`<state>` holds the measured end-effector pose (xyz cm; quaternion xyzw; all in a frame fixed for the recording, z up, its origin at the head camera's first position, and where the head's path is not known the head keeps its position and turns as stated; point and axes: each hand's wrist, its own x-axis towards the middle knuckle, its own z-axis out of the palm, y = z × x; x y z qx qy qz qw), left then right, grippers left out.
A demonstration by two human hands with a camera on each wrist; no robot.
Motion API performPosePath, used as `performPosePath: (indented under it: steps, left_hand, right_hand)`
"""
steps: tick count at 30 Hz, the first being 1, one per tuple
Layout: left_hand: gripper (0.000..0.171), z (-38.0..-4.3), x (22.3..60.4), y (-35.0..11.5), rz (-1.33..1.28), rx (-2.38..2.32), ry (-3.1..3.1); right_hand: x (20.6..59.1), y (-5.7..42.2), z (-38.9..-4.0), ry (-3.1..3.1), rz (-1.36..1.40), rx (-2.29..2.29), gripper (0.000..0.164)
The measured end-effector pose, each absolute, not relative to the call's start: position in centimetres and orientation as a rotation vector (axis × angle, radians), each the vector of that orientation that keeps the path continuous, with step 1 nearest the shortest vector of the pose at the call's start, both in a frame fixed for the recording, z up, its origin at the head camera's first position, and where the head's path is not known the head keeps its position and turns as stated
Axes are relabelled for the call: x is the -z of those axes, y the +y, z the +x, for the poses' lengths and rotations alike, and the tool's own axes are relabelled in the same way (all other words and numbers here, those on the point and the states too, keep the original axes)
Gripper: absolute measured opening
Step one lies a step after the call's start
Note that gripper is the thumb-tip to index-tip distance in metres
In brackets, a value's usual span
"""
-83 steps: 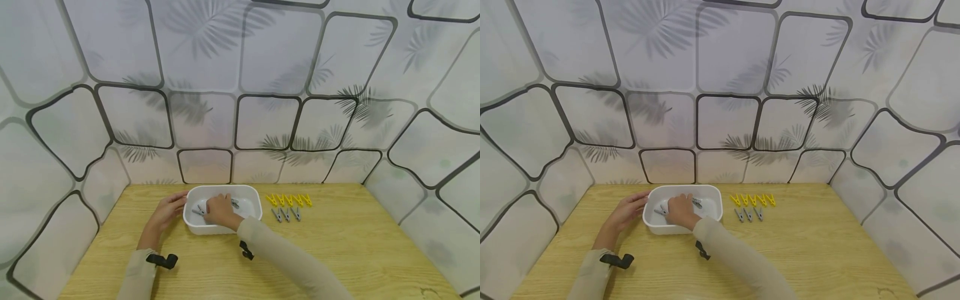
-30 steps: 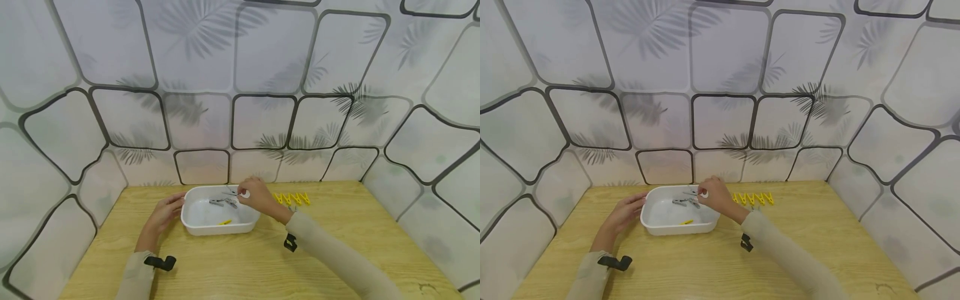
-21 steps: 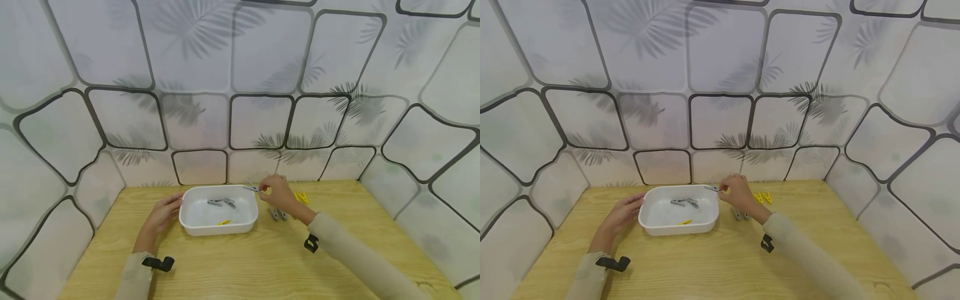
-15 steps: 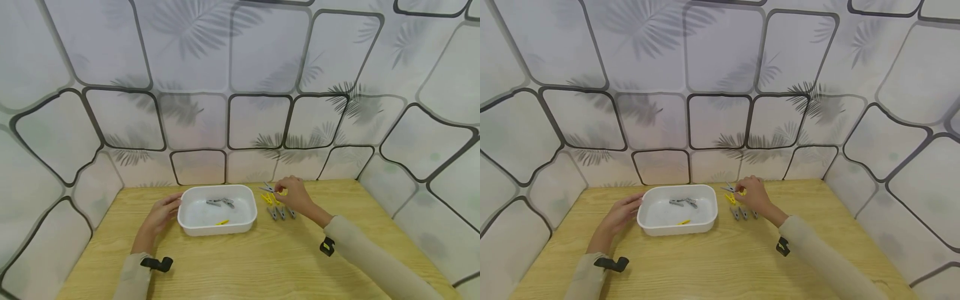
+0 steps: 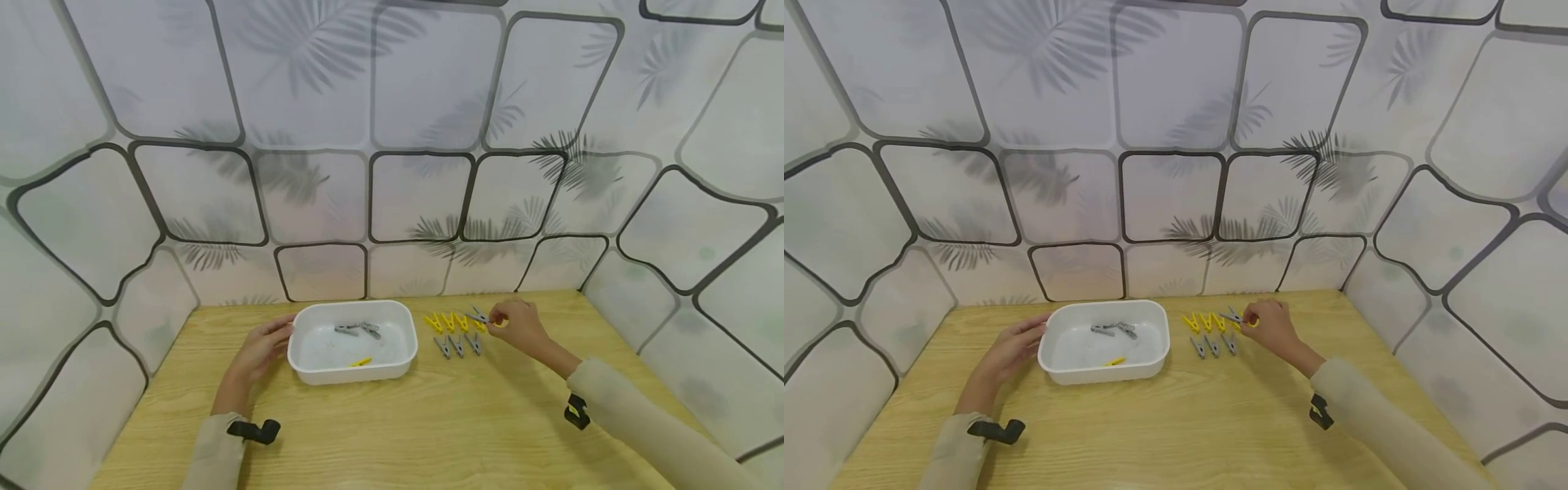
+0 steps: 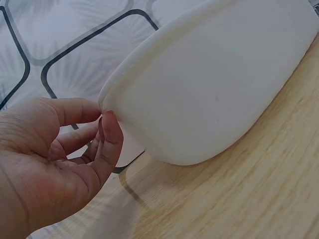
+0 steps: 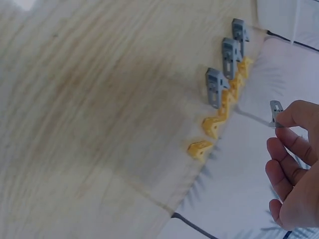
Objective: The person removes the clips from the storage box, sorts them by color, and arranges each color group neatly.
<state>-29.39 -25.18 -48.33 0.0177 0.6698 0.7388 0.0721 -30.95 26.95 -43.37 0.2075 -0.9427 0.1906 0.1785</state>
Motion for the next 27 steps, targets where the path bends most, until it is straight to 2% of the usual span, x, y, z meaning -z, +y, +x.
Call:
performPosePath:
  steps: [13,27]
  left_hand:
    - [0.059,-29.4,48.1,-25.2,0.045,-2.205,2.015]
    - [0.058,-29.4,48.1,-25.1,0.032,-2.219,2.015]
  right_hand:
    - [45.2,28.8,-29.3,-2.738,0.463,-0.570,0.017]
    - [47.4,29.1,-29.4,-2.811,0.310,-0.643,0.016]
